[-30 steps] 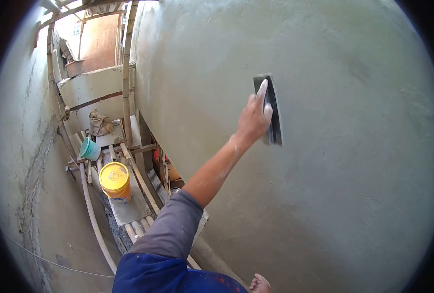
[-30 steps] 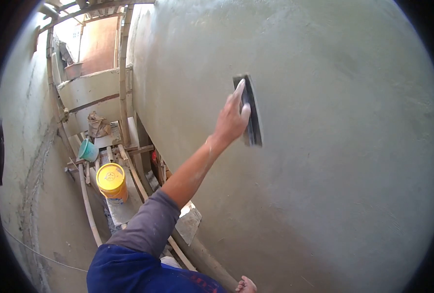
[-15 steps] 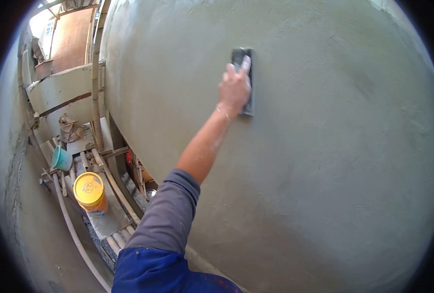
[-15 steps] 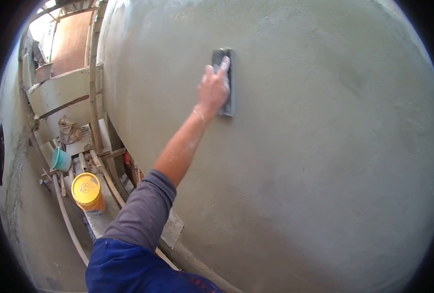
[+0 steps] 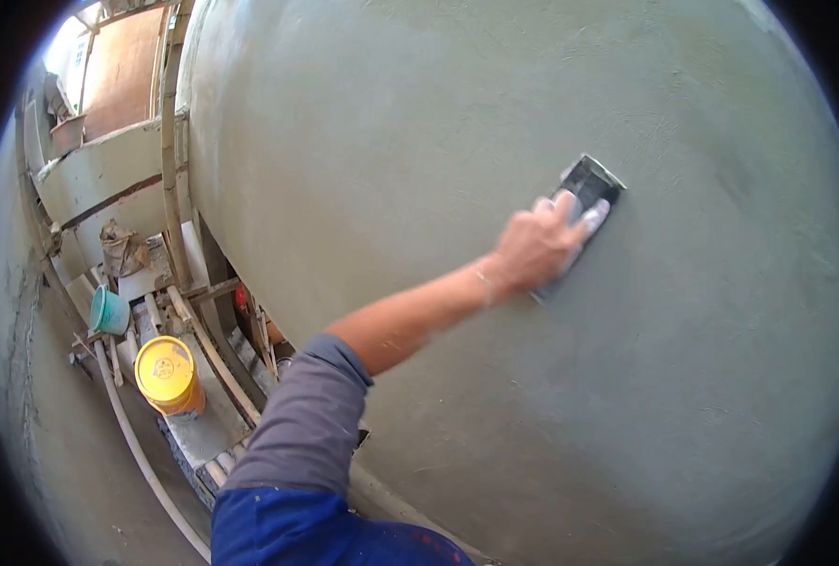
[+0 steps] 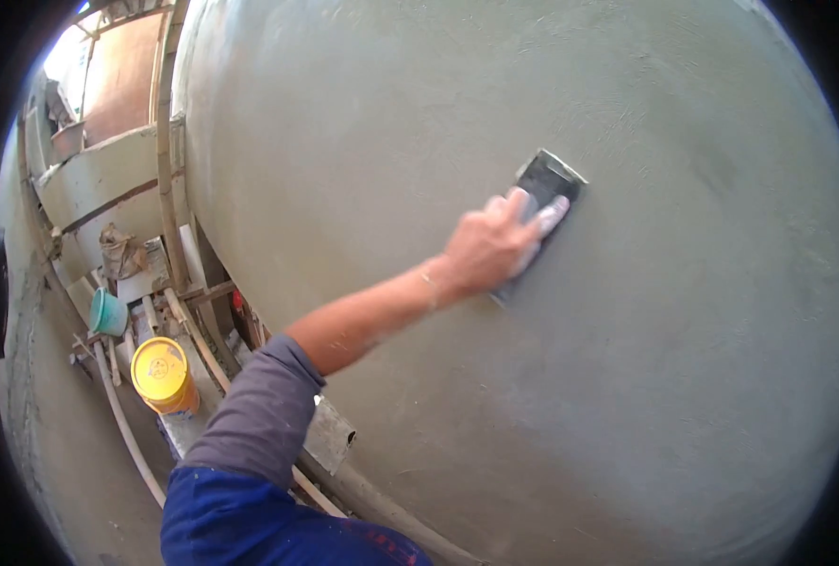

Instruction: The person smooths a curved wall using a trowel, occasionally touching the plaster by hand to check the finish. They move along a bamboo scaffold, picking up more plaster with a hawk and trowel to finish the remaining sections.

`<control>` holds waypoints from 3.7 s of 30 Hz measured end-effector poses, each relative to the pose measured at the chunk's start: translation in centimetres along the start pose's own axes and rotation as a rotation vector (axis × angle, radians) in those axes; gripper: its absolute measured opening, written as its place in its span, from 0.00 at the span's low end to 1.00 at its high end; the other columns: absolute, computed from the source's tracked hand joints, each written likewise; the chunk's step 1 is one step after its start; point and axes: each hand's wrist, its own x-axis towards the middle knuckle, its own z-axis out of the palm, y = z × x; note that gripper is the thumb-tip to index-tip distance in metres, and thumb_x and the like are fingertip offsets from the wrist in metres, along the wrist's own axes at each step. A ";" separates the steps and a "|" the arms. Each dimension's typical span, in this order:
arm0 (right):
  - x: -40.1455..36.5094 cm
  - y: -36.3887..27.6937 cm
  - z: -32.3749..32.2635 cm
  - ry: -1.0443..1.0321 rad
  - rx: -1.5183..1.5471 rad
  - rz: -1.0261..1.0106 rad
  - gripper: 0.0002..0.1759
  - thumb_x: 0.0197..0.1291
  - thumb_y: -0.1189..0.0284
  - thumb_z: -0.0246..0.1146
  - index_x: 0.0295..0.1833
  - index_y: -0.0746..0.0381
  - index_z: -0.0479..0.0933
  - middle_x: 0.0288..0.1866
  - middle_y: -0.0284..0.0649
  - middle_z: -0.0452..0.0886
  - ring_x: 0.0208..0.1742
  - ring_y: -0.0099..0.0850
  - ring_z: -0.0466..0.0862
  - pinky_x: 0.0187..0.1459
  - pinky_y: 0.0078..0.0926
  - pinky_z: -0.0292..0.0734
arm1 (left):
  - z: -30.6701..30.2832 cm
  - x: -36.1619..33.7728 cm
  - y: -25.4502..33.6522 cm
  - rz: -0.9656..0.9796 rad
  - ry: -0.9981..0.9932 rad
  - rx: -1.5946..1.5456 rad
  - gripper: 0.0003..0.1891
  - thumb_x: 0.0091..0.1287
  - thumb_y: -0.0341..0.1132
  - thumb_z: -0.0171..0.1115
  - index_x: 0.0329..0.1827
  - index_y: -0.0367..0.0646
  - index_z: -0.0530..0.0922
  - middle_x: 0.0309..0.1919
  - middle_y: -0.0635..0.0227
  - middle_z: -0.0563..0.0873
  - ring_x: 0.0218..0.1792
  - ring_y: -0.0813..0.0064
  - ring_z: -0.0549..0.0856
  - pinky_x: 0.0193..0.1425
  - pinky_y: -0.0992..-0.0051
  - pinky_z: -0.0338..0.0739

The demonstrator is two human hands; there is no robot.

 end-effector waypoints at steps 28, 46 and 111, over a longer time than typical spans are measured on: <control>1.4 -0.2 0.5 -0.051 -0.008 -0.042 0.08 0.64 0.67 0.64 0.44 0.58 0.81 0.29 0.32 0.80 0.27 0.24 0.76 0.28 0.26 0.75 | 2.4 -6.3 1.5 0.044 0.087 -0.095 0.26 0.61 0.30 0.59 0.66 0.52 0.77 0.42 0.52 0.78 0.30 0.61 0.81 0.30 0.65 0.81; 3.2 -0.5 1.1 -0.092 0.025 -0.053 0.07 0.63 0.67 0.64 0.44 0.57 0.81 0.30 0.33 0.80 0.27 0.26 0.77 0.28 0.27 0.75 | 0.3 6.4 -1.6 0.141 0.080 0.190 0.28 0.65 0.31 0.55 0.71 0.59 0.73 0.49 0.47 0.78 0.39 0.51 0.85 0.39 0.58 0.84; 0.2 2.1 -1.5 -0.056 0.047 -0.062 0.07 0.61 0.68 0.63 0.43 0.55 0.83 0.31 0.36 0.82 0.29 0.32 0.80 0.29 0.32 0.77 | 3.3 -8.5 7.8 0.060 -0.005 -0.083 0.27 0.60 0.27 0.61 0.66 0.51 0.77 0.37 0.54 0.78 0.33 0.55 0.80 0.35 0.62 0.79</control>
